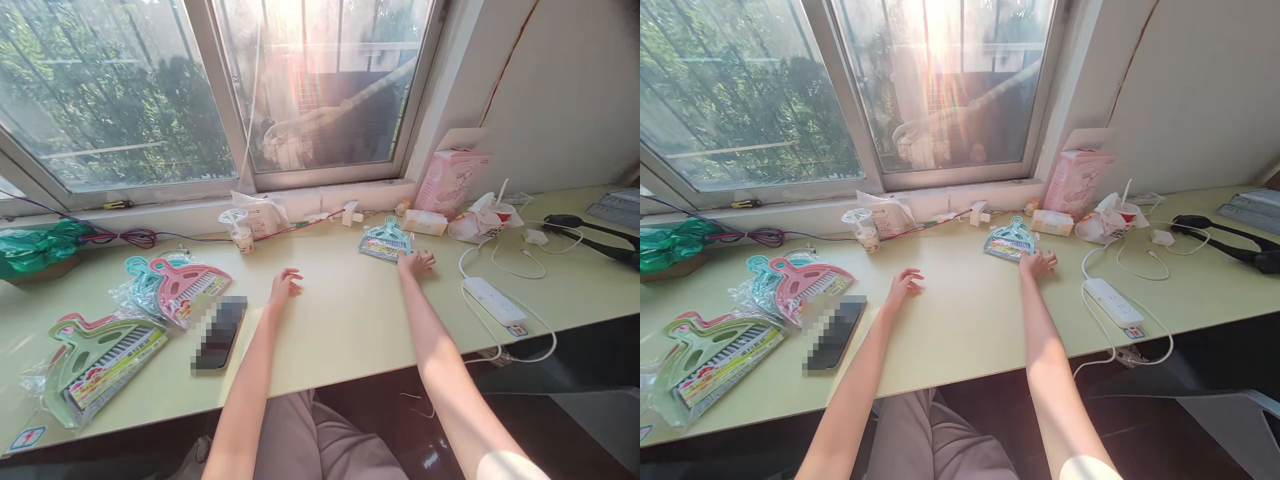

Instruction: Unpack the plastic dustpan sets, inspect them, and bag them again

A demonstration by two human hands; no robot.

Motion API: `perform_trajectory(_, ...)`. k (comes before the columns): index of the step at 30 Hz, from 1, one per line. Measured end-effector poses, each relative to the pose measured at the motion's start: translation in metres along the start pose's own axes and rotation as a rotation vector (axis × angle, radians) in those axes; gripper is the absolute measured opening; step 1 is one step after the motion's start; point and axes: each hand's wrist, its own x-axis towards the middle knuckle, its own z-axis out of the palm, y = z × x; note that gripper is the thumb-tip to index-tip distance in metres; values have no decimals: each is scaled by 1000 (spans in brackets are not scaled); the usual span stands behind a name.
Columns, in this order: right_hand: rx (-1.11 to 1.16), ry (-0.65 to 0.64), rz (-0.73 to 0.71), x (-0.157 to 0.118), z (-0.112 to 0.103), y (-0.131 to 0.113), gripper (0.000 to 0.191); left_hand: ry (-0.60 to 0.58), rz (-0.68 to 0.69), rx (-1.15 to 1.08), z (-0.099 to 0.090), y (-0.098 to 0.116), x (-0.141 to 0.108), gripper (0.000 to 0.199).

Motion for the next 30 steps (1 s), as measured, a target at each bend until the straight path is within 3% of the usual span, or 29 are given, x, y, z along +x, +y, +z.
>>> perform_trajectory(2,20,83,5,-7,0,1,47,-1,-12,0,0,-1,-2,28)
perform_trajectory(5,78,212,-132,-19,-2,-4,59,3,-24,14,3,-3,-5,26)
perform_trajectory(7,90,274,-331,-35,-6,-12,48,40,-17,59,6,-2,-8,29)
perform_trajectory(9,111,248,-623,-64,-10,-24,35,160,16,174,8,3,-12,35)
perform_trajectory(11,162,110,-936,-105,-14,-34,26,361,73,361,4,11,-20,37)
perform_trajectory(13,212,-87,-1218,-152,-16,-42,25,631,141,561,-15,22,-33,35)
perform_trajectory(15,246,-318,-1499,-195,-20,-46,25,967,163,706,-52,33,-52,37)
perform_trajectory(17,239,-578,-1711,-224,-24,-48,30,1313,29,767,-102,40,-74,51)
perform_trajectory(18,224,-689,-1763,-232,-26,-49,32,1381,-65,799,-129,40,-86,56)
perform_trajectory(20,187,-829,-1778,-238,-30,-51,35,1346,-223,872,-178,38,-104,55)
perform_trajectory(23,173,-795,-1701,-228,-32,-55,35,1127,-271,999,-225,30,-114,42)
perform_trajectory(26,230,-654,-1597,-213,-27,-55,34,1025,-325,1070,-239,26,-109,46)
perform_trajectory(30,236,-584,-1449,-198,-18,-50,37,915,-469,1097,-238,25,-98,51)
